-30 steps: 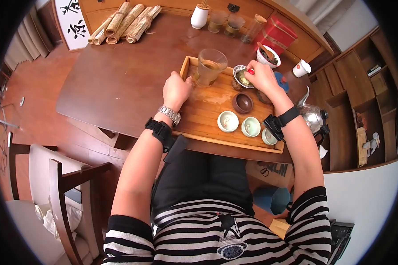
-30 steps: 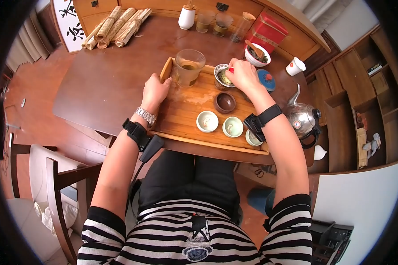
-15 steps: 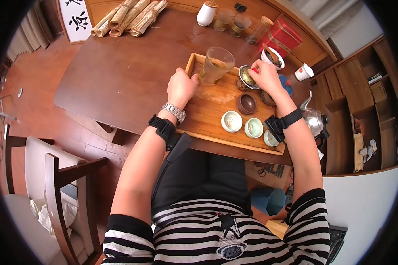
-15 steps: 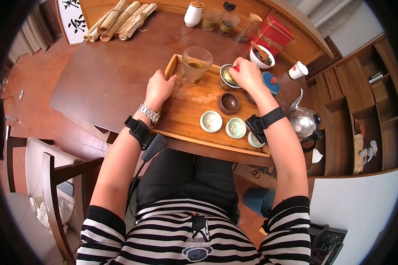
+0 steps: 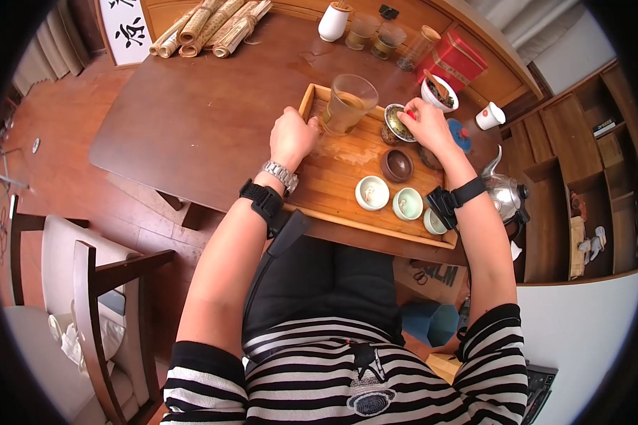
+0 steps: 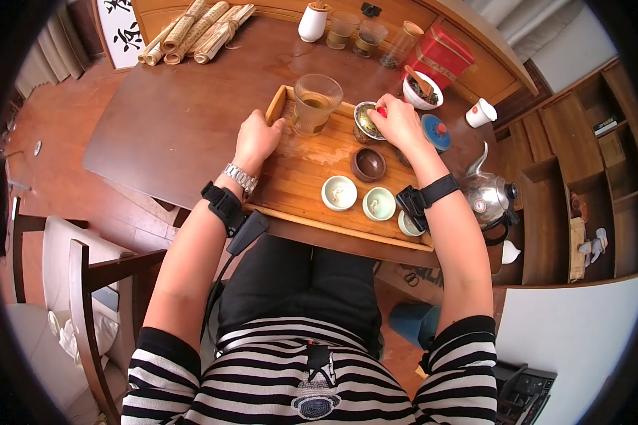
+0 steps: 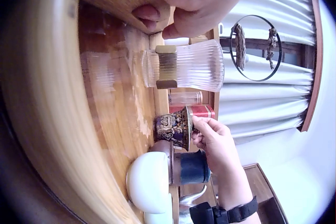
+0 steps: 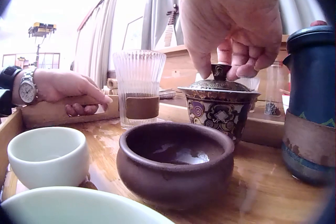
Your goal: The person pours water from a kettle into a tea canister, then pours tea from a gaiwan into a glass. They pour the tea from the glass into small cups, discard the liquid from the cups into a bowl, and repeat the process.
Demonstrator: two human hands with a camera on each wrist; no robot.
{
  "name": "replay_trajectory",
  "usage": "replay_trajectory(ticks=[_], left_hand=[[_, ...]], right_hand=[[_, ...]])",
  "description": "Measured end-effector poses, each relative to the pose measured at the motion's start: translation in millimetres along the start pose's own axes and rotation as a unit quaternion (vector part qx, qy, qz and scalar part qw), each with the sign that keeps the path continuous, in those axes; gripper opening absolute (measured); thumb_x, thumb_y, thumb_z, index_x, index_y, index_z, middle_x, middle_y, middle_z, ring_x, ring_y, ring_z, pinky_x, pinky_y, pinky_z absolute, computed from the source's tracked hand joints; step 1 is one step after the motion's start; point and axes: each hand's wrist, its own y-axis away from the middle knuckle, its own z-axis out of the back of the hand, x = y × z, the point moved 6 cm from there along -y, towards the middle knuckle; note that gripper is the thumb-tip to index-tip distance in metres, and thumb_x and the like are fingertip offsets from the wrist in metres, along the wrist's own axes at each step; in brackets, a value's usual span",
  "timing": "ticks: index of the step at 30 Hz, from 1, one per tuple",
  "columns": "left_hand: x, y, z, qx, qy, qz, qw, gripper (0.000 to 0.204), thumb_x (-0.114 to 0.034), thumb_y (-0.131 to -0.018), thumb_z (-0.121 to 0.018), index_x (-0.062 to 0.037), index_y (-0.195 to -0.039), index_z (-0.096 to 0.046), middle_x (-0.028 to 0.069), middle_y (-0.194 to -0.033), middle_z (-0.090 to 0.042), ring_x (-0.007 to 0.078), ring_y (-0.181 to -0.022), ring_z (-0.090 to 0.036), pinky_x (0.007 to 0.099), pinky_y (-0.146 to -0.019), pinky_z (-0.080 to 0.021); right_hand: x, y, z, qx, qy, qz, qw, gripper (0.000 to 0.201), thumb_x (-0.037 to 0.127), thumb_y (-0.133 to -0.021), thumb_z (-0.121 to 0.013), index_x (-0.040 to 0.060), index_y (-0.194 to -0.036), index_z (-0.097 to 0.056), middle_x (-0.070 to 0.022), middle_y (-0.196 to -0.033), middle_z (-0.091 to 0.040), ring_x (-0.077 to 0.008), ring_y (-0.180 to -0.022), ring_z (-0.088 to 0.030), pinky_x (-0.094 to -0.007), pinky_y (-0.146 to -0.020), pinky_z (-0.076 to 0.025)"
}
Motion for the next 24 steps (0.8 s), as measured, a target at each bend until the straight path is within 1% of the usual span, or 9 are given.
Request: replay_trajectory(ticks=[4, 7, 11, 12, 14, 17, 19, 22, 24], left_hand=[[1, -5, -2, -0.002, -0.029, -0.014, 0.999, 0.042, -0.031, -0.078, -0.061, 0.0062, -0.095, -0.052, 0.0261, -0.094, -0.059, 0.0362, -0.092, -0.058, 0.04, -0.079, -0.047], [4, -6, -5, 0.005, -0.033, -0.013, 0.999, 0.043, -0.032, -0.077, -0.061, 0.0066, -0.094, -0.053, 0.0269, -0.094, -0.059, 0.037, -0.092, -0.058, 0.0401, -0.08, -0.047], [4, -9, -4, -0.006, -0.033, -0.019, 0.999, 0.044, -0.034, -0.077, -0.061, 0.0068, -0.094, -0.055, 0.027, -0.094, -0.059, 0.0379, -0.092, -0.057, 0.0408, -0.08, -0.046], [4, -9, -4, -0.003, -0.037, -0.018, 0.999, 0.044, -0.033, -0.077, -0.061, 0.007, -0.094, -0.055, 0.0272, -0.094, -0.059, 0.038, -0.092, -0.057, 0.0407, -0.079, -0.046], [1, -7, -1, -0.004, -0.043, -0.017, 0.999, 0.044, -0.033, -0.077, -0.061, 0.0076, -0.093, -0.055, 0.0279, -0.093, -0.059, 0.0383, -0.092, -0.057, 0.0407, -0.079, -0.046], [2, -9, -1, -0.013, -0.057, -0.03, 0.998, 0.045, -0.033, -0.077, -0.062, 0.0078, -0.093, -0.055, 0.0281, -0.093, -0.059, 0.0383, -0.093, -0.057, 0.0404, -0.079, -0.046], [3, -10, -4, -0.012, -0.069, -0.029, 0.997, 0.046, -0.033, -0.076, -0.063, 0.008, -0.094, -0.055, 0.0282, -0.093, -0.059, 0.0384, -0.093, -0.057, 0.04, -0.079, -0.046], [7, -16, -4, -0.021, -0.078, -0.028, 0.996, 0.046, -0.033, -0.076, -0.063, 0.0087, -0.093, -0.055, 0.0286, -0.093, -0.059, 0.0388, -0.093, -0.057, 0.0405, -0.079, -0.046], [3, -14, -4, -0.016, -0.082, -0.03, 0.996, 0.046, -0.033, -0.076, -0.063, 0.009, -0.092, -0.055, 0.0288, -0.093, -0.059, 0.0386, -0.093, -0.057, 0.0404, -0.079, -0.046]], right_hand=[[9, 12, 15, -0.02, -0.032, 0.023, 0.999, 0.039, 0.034, -0.076, -0.063, -0.0002, -0.093, -0.056, -0.0183, -0.075, -0.061, -0.0327, -0.074, -0.06, -0.0394, -0.066, -0.047], [11, 33, 39, -0.063, -0.04, 0.013, 0.997, 0.043, 0.035, -0.076, -0.064, 0.0002, -0.1, -0.057, -0.0115, -0.071, -0.059, -0.0255, -0.068, -0.06, -0.0357, -0.062, -0.046], [-17, 66, 64, -0.124, -0.092, -0.039, 0.987, 0.035, 0.03, -0.077, -0.065, 0.0012, -0.095, -0.06, -0.0053, -0.068, -0.057, -0.0126, -0.061, -0.055, -0.0263, -0.059, -0.045], [-30, 72, 65, -0.128, -0.091, -0.045, 0.987, 0.035, 0.03, -0.077, -0.065, 0.0012, -0.095, -0.06, -0.0053, -0.068, -0.057, -0.0126, -0.061, -0.055, -0.0263, -0.059, -0.045], [-62, 85, 63, -0.175, -0.184, -0.046, 0.966, 0.029, 0.026, -0.078, -0.066, 0.0011, -0.091, -0.061, -0.0028, -0.07, -0.059, -0.008, -0.063, -0.053, -0.0226, -0.061, -0.045], [-96, 103, 51, -0.159, -0.227, -0.103, 0.955, 0.017, 0.013, -0.082, -0.063, -0.0012, -0.091, -0.06, 0.0013, -0.075, -0.058, -0.0043, -0.067, -0.05, -0.0177, -0.064, -0.042], [-115, 119, 40, -0.165, -0.207, -0.112, 0.958, 0.016, 0.013, -0.083, -0.061, -0.001, -0.091, -0.059, 0.0015, -0.076, -0.058, -0.0039, -0.067, -0.05, -0.0178, -0.064, -0.042], [-129, 150, 24, -0.22, -0.328, -0.118, 0.911, 0.016, 0.012, -0.082, -0.062, -0.0027, -0.088, -0.06, -0.0015, -0.075, -0.06, -0.0057, -0.067, -0.053, -0.0192, -0.064, -0.044], [-133, 168, 7, -0.235, -0.385, -0.136, 0.882, 0.018, 0.01, -0.082, -0.061, -0.0019, -0.095, -0.058, -0.0013, -0.08, -0.059, -0.0058, -0.071, -0.051, -0.019, -0.066, -0.044]])
